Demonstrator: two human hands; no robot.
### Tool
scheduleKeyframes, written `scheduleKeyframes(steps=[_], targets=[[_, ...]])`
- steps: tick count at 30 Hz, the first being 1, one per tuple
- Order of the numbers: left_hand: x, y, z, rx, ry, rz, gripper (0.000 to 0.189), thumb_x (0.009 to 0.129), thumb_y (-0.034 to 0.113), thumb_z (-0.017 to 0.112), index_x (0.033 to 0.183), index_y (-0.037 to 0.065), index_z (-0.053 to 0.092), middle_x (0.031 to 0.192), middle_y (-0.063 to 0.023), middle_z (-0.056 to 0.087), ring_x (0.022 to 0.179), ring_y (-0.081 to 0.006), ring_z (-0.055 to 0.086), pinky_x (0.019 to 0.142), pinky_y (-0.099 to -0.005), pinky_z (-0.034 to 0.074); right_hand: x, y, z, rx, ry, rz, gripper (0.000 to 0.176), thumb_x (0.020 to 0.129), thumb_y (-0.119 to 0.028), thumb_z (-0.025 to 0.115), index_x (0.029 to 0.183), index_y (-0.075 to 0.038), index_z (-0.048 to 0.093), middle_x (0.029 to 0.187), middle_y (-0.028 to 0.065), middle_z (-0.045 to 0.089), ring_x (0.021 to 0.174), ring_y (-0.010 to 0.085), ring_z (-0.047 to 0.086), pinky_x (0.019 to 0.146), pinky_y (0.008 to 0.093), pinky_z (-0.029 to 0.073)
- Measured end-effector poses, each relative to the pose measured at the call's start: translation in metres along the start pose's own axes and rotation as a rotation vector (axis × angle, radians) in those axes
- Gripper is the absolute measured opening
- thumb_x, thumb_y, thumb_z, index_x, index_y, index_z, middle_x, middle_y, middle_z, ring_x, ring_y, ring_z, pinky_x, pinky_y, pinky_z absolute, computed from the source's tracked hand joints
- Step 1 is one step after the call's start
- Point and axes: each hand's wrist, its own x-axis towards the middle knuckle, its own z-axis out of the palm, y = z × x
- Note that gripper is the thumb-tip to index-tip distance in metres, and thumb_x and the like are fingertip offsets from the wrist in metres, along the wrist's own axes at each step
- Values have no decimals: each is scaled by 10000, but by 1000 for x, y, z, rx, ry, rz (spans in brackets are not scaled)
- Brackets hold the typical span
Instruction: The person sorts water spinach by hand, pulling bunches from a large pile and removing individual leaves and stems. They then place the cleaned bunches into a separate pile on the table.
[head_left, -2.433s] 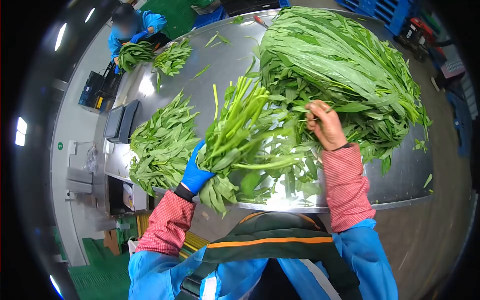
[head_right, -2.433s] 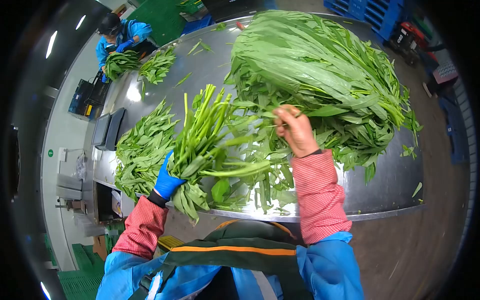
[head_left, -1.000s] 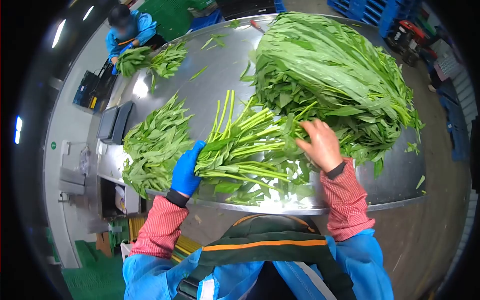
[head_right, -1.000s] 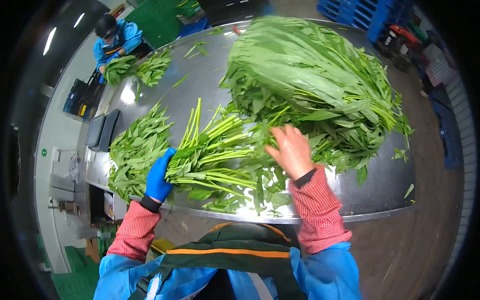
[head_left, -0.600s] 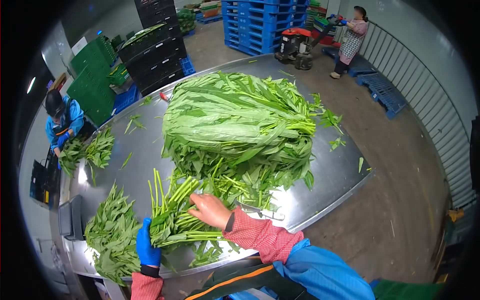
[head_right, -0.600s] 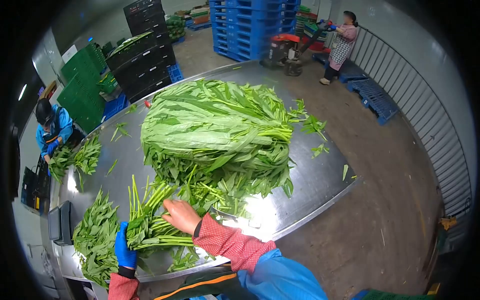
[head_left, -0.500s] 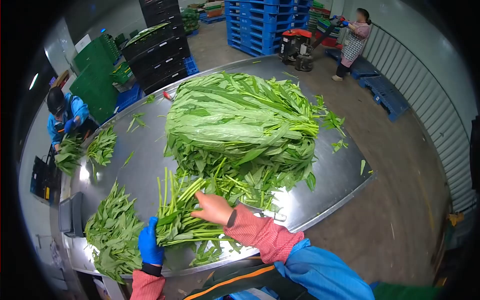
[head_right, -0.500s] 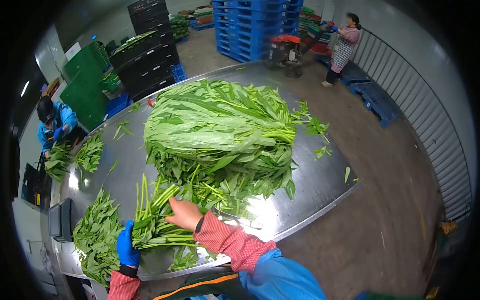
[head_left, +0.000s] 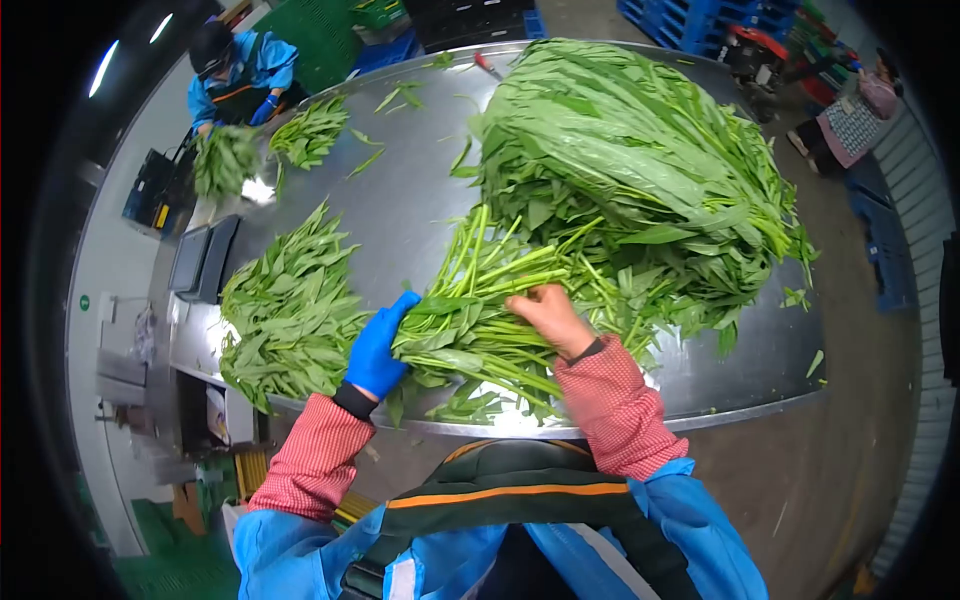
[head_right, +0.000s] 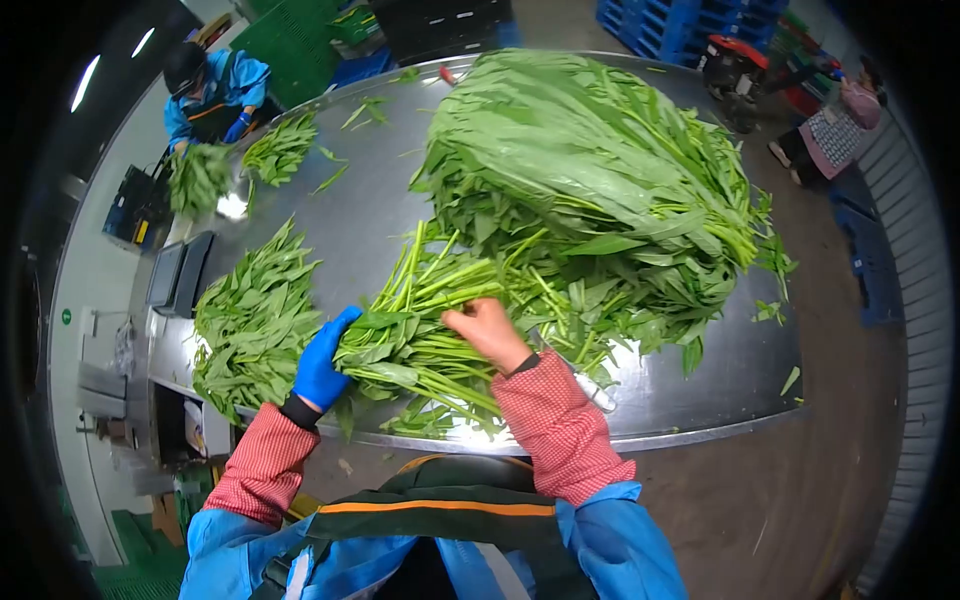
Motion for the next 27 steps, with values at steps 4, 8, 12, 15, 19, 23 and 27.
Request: scheduleKeyframes(steps=[4,8,12,15,19,23,27], targets=[[-6,-13,1,-17,-34,-59,781,630,-15,713,1348,120,437,1158,-153,577,1081,-341,553,908,-374,450,-14,-28,-5,-662,136,-43,288,795,-217,556,907,42,615,718,201,628,608,277,593,599,382,476],[-18,-31,-12,-64,3,-161,773,643,3,759,1343,64,438,1267,-143,546,1179,-277,534,995,-334,411,-17,-34,-57,-2,224,-114,139,811,-186,532,765,-57,511,602,84,441,465,225,411,461,343,367],[-30,-49,-21,-12,97,-131,757,653,-28,746,1339,38,432,1268,-145,545,1192,-257,526,1010,-327,399,-40,-64,-113,628,53,-145,122,855,-215,550,901,-106,520,672,-36,533,457,52,420,408,220,373],[-26,-45,-20,9,138,-77,783,618,-57,705,1342,67,434,1184,-159,574,1098,-331,551,923,-360,441,-30,-49,-88,-1253,107,-237,396,801,-293,647,1070,-41,503,872,172,573,774,289,593,637,355,482],[-14,-24,-18,234,125,28,816,600,-105,646,1359,90,419,1014,-149,584,925,-356,561,799,-403,454,-32,-90,-11,-1014,301,-405,365,765,-366,711,828,-29,586,667,141,594,627,288,598,562,382,469],[-3,2,-9,305,100,87,869,579,-150,586,1382,123,398,891,-129,556,810,-356,537,695,-427,432,-7,-46,36,-688,154,-299,333,826,-348,675,729,-37,608,544,103,542,488,224,532,499,368,452],[-5,-5,-12,188,92,20,854,595,-112,635,1384,119,401,1021,-150,578,918,-367,556,786,-417,454,-7,-47,5,404,-44,26,95,888,-174,605,892,-83,634,714,-33,595,542,42,517,460,169,407]])
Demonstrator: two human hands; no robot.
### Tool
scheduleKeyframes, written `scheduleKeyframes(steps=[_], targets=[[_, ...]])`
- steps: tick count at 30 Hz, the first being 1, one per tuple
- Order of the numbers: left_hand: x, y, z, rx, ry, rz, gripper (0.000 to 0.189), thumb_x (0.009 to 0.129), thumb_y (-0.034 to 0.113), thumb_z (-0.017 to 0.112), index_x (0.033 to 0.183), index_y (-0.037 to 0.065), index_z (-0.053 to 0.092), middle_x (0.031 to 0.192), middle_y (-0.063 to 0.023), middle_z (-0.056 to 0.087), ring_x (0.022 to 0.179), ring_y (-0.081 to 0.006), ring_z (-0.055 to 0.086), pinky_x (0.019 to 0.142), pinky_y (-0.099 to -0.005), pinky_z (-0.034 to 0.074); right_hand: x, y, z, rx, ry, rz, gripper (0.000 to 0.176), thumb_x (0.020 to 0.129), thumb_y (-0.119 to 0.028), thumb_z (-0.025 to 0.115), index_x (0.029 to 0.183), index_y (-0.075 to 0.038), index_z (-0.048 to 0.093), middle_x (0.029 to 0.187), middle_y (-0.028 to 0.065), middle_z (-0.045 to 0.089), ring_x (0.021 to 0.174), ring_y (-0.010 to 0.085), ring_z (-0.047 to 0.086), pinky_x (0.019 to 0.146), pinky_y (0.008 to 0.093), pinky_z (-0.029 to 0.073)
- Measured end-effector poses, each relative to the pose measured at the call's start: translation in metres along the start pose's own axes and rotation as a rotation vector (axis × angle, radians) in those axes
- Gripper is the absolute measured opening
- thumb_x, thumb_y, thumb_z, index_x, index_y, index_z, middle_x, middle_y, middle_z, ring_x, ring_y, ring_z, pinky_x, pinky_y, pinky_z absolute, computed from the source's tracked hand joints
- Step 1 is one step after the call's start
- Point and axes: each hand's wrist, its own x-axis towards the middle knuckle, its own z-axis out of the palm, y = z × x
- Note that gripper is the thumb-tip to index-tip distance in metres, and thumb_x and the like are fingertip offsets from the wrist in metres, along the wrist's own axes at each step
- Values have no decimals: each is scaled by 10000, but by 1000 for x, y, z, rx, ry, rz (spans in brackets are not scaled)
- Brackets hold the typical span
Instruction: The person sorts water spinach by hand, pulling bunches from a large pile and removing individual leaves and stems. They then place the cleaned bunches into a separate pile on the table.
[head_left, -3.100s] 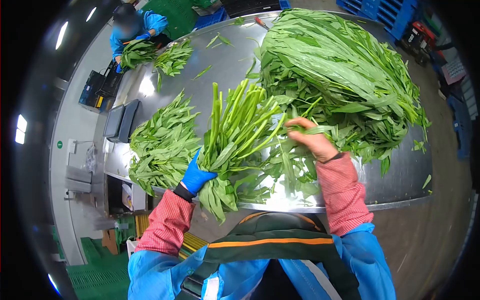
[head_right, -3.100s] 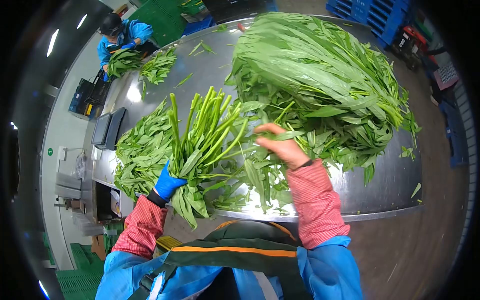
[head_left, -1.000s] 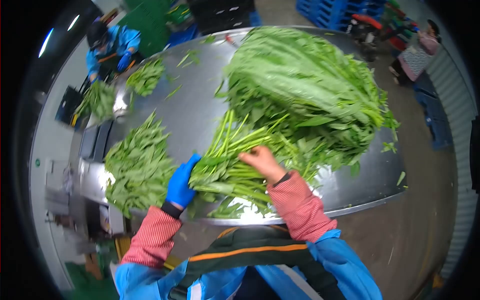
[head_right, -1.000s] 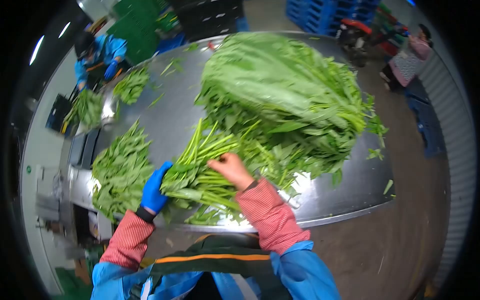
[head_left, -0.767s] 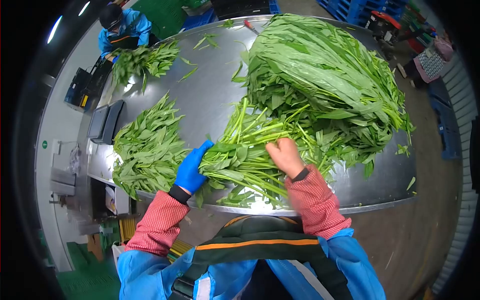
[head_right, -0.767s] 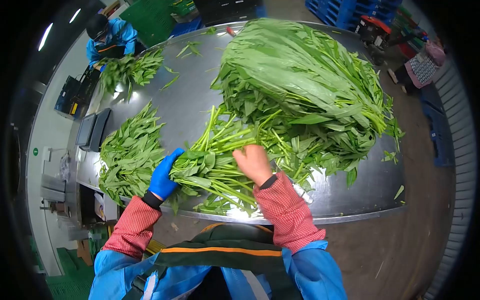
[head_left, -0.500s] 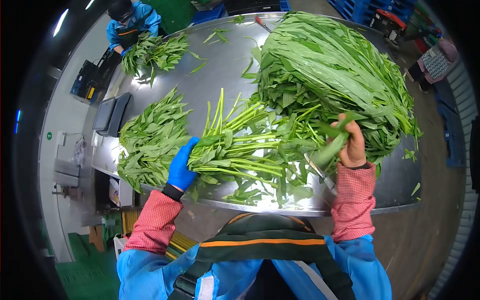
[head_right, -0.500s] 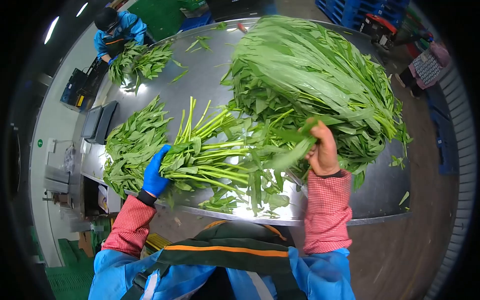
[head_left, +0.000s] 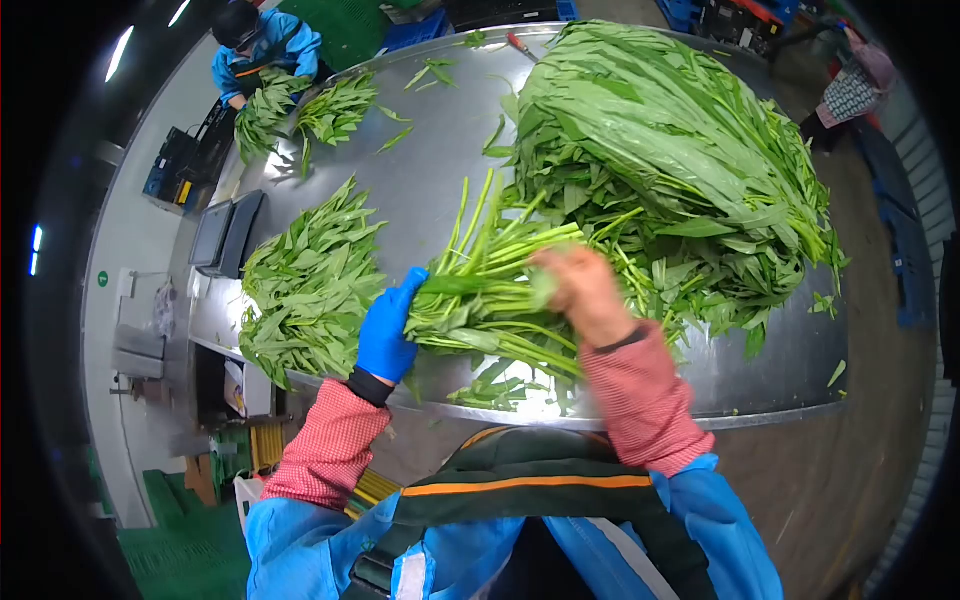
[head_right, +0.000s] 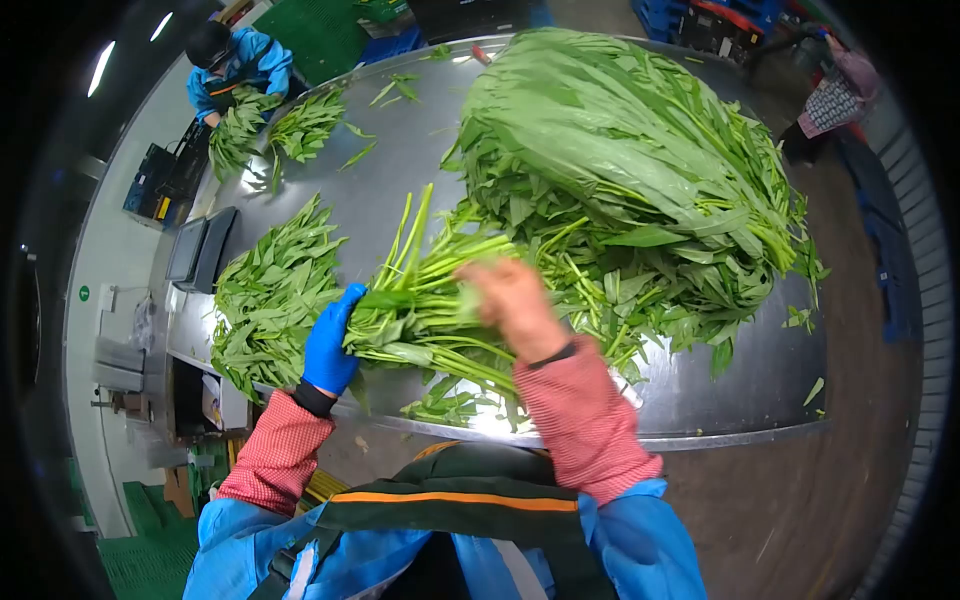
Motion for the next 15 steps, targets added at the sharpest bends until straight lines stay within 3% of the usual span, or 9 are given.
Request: scheduleKeyframes(steps=[1,2,4,7,8,11,13,14,15], targets=[[-5,-6,1,-78,33,6,846,600,-100,651,1381,116,406,1058,-156,582,948,-370,559,811,-413,457,-5,-11,-15,321,57,-67,87,897,-126,590,971,-88,614,798,-8,609,556,61,544,456,182,438],[-12,-16,3,-143,10,-51,818,621,-53,719,1370,90,420,1225,-161,556,1111,-340,544,933,-373,441,-10,-18,-35,407,46,-229,110,907,-160,592,985,-83,582,852,5,610,594,76,573,455,200,467],[-20,-24,5,-235,32,-109,798,643,-28,739,1367,69,419,1286,-151,530,1178,-309,519,978,-350,418,-8,-34,-75,579,-270,-342,79,918,-154,578,943,-83,601,678,-19,555,592,67,528,449,187,395],[-27,-34,9,-364,12,-202,775,680,26,770,1366,35,410,1365,-137,483,1257,-250,476,1035,-326,377,-15,-40,-73,-65,18,-73,113,916,-163,582,959,-65,619,636,-31,536,571,52,493,476,180,367],[-27,-35,11,-387,5,-213,771,686,30,770,1367,36,409,1362,-138,485,1252,-248,480,1031,-328,382,-9,-35,-66,-344,2,-91,154,908,-180,597,977,-44,621,652,-25,552,567,45,489,503,180,382],[-22,-29,12,-447,-15,-208,765,698,40,771,1369,31,405,1356,-143,490,1241,-243,489,1026,-331,389,-1,-27,-39,-425,53,-134,281,878,-179,634,1105,-33,557,846,55,616,730,117,576,645,221,471],[-21,-24,14,-481,-52,-206,763,702,43,771,1370,27,402,1350,-143,495,1230,-236,496,1027,-330,389,10,-2,-28,-160,-109,-152,355,842,-188,677,1124,-30,529,932,88,620,823,151,596,719,241,486],[-20,-23,16,-497,-77,-208,763,703,43,771,1370,25,402,1346,-141,498,1223,-229,501,1027,-329,388,22,8,-22,-331,-171,-192,341,822,-170,690,1094,-24,545,891,79,631,750,139,605,669,241,501],[-19,-23,17,-513,-97,-212,763,703,43,771,1370,22,401,1342,-139,501,1215,-223,505,1028,-328,387,23,7,-19,-303,-165,-137,310,821,-129,675,1089,-22,561,845,55,635,647,117,592,589,234,503]])
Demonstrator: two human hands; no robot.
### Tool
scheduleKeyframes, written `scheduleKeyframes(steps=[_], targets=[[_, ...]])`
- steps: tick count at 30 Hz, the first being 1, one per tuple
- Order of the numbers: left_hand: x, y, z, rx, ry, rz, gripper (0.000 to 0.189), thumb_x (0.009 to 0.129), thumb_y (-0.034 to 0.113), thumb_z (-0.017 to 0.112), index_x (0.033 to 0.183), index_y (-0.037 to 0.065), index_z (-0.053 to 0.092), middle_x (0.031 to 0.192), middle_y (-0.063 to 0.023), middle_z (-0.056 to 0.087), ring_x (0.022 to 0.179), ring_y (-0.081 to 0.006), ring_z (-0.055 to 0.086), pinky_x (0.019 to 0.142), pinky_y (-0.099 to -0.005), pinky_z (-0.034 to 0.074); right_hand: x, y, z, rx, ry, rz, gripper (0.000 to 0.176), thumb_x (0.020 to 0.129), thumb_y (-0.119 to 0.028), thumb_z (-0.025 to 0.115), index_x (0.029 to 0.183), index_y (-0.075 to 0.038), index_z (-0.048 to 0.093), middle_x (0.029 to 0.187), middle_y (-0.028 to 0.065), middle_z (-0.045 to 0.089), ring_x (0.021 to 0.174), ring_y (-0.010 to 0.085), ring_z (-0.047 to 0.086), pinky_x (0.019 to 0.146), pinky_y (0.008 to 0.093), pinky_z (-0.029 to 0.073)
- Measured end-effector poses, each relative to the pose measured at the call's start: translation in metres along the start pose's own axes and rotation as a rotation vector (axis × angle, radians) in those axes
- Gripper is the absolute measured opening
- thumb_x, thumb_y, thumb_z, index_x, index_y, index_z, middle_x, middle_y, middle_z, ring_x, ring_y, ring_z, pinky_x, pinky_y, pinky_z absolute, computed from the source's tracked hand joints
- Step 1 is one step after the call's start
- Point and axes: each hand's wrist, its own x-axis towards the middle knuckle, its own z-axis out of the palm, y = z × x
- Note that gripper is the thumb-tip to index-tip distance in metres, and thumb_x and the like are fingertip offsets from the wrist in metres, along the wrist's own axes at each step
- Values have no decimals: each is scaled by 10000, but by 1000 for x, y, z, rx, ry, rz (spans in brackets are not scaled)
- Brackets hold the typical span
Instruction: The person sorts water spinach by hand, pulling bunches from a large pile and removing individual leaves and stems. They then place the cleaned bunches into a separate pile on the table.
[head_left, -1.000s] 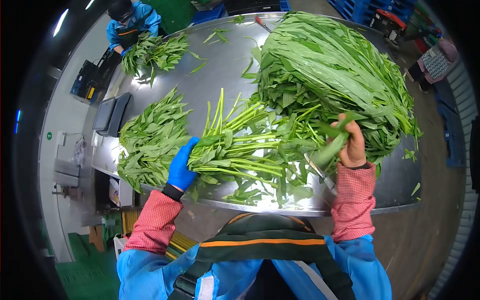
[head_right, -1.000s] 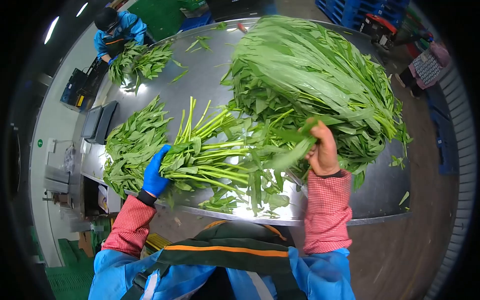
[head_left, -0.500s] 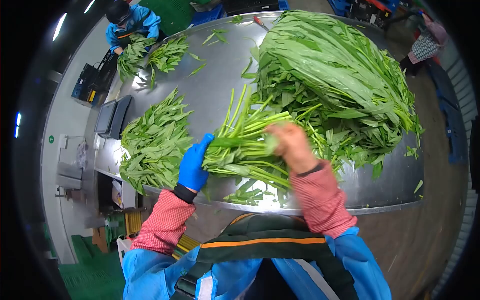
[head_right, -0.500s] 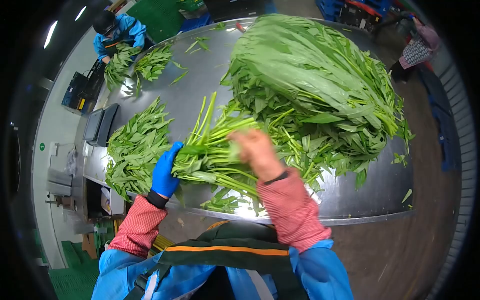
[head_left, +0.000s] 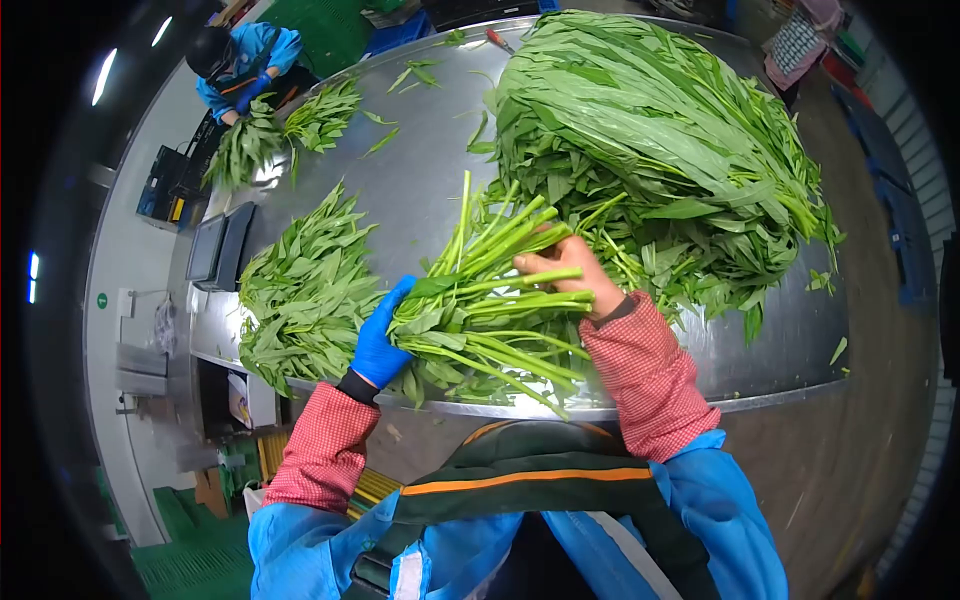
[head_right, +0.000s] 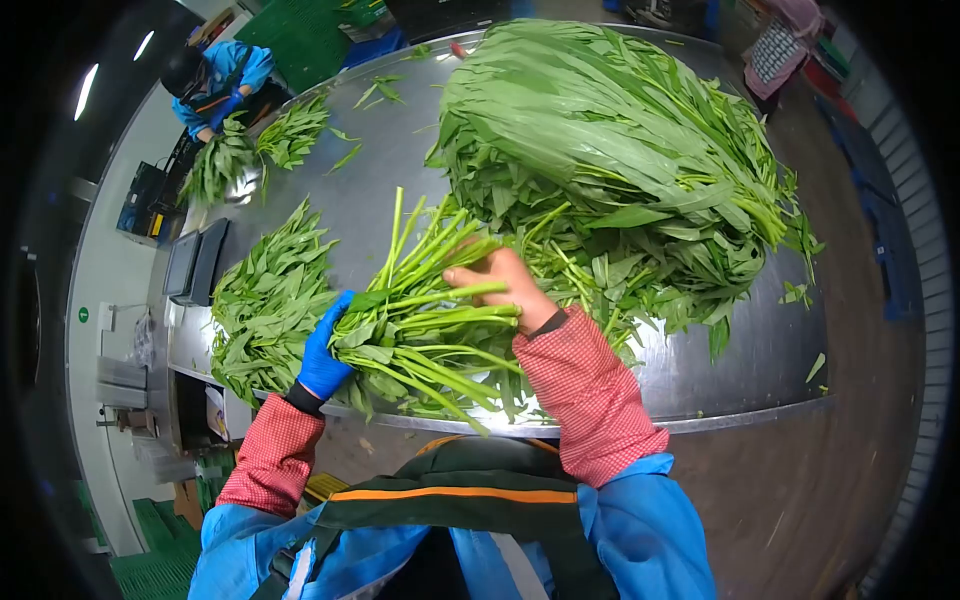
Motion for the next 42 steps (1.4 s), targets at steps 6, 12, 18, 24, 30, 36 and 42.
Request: scheduleKeyframes(steps=[6,12,18,24,30,36,42], targets=[[-13,-7,-13,-283,-41,-224,850,667,14,783,1396,35,346,1297,-104,530,1161,-187,523,1003,-326,409,-24,-19,-69,458,327,-128,128,906,-142,574,944,-20,561,700,7,524,568,87,488,516,202,428],[-19,-16,-25,-422,-87,-426,840,647,-53,733,1390,42,353,1237,-89,565,1099,-182,554,976,-330,430,-37,1,-36,-4,47,158,207,886,-166,608,1023,-12,585,826,49,621,653,82,571,546,206,461],[-12,-4,-11,-501,-160,-476,808,652,-63,721,1375,37,374,1241,-86,563,1105,-189,553,979,-335,427,3,77,12,-96,-131,157,495,813,-113,669,1252,13,478,945,83,629,784,162,609,679,267,503],[-23,-14,-20,-624,-142,-610,710,681,-99,673,1335,24,423,1173,-84,603,1036,-186,593,917,-332,475,-36,-8,-50,672,304,2,104,807,-70,631,862,-10,567,586,-33,418,455,44,363,390,182,302],[-28,-9,-26,-859,-125,-714,529,746,-49,598,1263,12,505,1064,-103,644,866,-213,655,767,-354,549,-51,32,-89,-663,66,-25,344,858,-298,663,1065,-29,601,877,58,611,611,83,536,535,210,453],[-18,4,-22,-858,-154,-718,544,740,-59,609,1268,3,491,1060,-116,645,860,-224,664,748,-365,560,-39,0,-15,137,-22,307,772,872,-672,431,1101,55,559,921,118,622,642,125,584,528,220,480],[-16,0,-18,-788,-164,-718,543,742,-44,629,1264,5,490,1048,-120,649,857,-225,665,744,-365,562,-26,-1,18,-8,-186,241,334,906,-337,505,890,-25,623,739,27,595,554,118,524,470,240,419]])
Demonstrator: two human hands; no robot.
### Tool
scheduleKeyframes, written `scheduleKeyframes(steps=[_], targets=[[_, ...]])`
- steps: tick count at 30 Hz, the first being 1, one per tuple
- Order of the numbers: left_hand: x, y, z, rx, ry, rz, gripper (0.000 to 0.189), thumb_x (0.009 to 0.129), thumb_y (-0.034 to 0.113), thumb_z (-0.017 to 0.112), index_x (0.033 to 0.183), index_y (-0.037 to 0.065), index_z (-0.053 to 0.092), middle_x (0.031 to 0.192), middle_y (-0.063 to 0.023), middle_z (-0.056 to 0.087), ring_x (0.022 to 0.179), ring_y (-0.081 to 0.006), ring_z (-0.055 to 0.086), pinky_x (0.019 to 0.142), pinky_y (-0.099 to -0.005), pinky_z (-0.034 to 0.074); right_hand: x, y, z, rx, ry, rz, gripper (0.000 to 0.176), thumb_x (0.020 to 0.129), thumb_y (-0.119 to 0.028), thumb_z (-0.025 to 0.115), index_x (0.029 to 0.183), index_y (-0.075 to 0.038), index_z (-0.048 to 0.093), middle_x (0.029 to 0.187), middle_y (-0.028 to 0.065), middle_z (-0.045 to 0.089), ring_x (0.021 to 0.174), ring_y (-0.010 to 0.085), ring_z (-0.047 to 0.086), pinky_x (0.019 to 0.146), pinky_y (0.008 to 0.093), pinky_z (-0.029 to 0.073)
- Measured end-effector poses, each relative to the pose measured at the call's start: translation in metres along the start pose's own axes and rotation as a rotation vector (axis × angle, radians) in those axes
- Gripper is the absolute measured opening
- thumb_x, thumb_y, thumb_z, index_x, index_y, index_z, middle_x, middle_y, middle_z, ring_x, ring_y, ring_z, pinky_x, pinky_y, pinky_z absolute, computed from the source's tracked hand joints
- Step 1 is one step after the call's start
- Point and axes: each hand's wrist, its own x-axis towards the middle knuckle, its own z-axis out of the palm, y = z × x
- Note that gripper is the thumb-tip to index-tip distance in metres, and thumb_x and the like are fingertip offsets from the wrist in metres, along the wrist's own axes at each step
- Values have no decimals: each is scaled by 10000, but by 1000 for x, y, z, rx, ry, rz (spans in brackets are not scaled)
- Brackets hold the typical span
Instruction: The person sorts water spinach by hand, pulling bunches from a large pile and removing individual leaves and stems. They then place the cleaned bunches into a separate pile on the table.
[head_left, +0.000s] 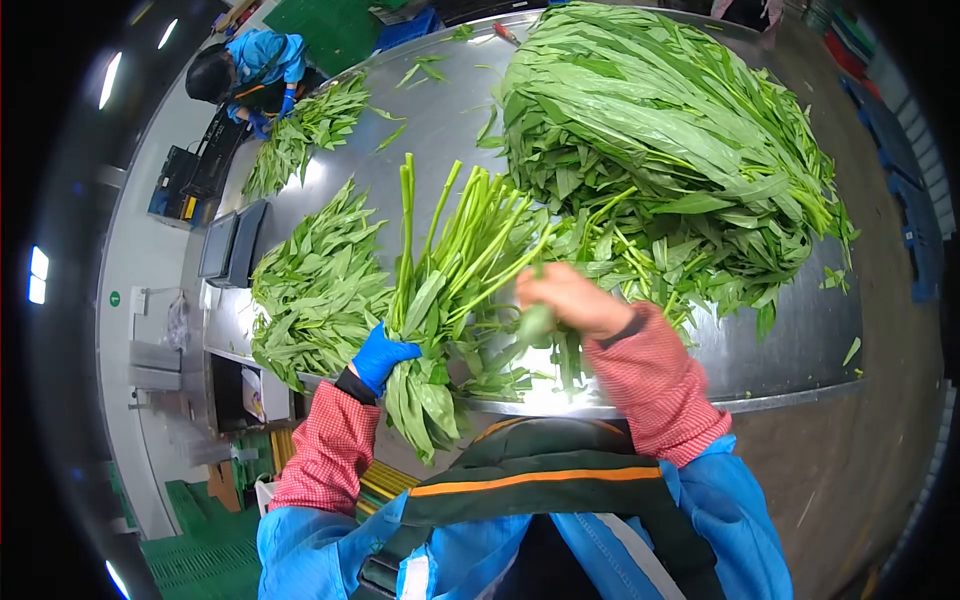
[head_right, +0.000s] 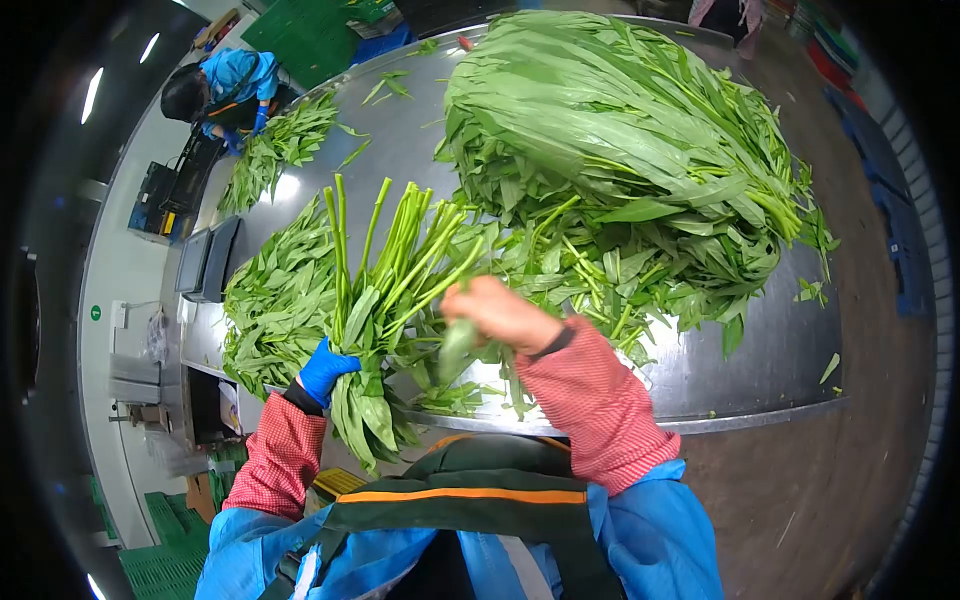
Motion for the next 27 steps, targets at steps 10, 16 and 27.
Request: scheduleKeyframes(steps=[10,16,27], targets=[[-11,-14,-18,-228,-160,-44,597,759,81,625,1324,12,442,1146,-147,617,977,-243,638,869,-366,518,10,-7,4,-44,360,-325,410,861,-295,652,1100,30,581,1026,123,629,863,165,602,803,298,487],[-16,-10,2,-173,-175,-19,582,762,117,617,1308,-9,461,1172,-149,605,1002,-245,625,891,-358,499,29,-12,11,-63,138,-132,382,835,-180,680,1158,-10,565,889,55,648,707,107,595,669,245,488],[-21,-26,-42,-129,-193,-49,419,872,219,621,1224,12,527,1055,-109,610,913,-202,627,826,-344,513,-49,-3,-69,-389,259,-240,406,828,-423,661,1015,-76,563,740,86,601,539,162,572,510,303,459]])
